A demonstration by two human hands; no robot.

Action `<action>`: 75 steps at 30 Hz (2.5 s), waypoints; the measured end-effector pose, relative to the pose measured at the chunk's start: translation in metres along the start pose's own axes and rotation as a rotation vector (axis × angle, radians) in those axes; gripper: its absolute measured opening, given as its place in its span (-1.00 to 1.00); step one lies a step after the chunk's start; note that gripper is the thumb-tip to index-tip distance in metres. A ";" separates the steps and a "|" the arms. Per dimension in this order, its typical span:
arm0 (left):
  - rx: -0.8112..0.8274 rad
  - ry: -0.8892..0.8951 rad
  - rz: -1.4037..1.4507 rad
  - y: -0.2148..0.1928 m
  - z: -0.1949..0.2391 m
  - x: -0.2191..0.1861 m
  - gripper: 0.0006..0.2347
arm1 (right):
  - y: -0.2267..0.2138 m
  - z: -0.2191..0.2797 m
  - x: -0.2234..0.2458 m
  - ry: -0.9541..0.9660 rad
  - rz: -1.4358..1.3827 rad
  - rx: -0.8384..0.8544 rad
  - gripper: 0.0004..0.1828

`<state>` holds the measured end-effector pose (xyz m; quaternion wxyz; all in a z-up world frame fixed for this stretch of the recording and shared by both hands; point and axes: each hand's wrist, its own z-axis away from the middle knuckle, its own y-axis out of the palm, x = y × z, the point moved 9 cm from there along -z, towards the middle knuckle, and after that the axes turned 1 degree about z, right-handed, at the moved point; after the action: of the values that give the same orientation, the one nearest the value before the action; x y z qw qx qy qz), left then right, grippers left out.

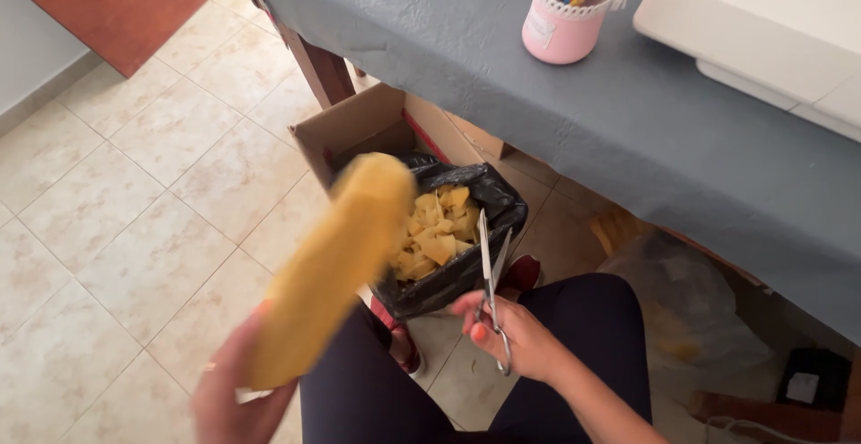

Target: Cutting a large piece of yellow foam into small scraps using scissors and collecting them in a bin.

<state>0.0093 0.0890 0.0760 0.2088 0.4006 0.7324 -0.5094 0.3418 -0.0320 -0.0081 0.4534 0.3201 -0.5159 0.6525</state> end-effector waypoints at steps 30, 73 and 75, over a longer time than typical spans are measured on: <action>0.402 0.104 0.124 -0.005 -0.043 -0.068 -0.06 | -0.027 -0.030 0.106 -0.290 -0.688 -0.171 -0.27; 0.123 -0.682 0.953 0.106 0.020 0.018 -0.77 | 0.023 -0.050 -0.020 -0.188 0.600 -0.172 -0.44; 0.128 -0.676 0.971 0.109 0.017 0.015 -0.79 | 0.025 -0.052 -0.022 -0.203 0.556 -0.191 -0.43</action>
<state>0.0856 0.0970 -0.0042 0.6149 0.5169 0.3261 -0.4983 0.3299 0.0105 -0.0509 0.2317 0.1861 -0.6853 0.6649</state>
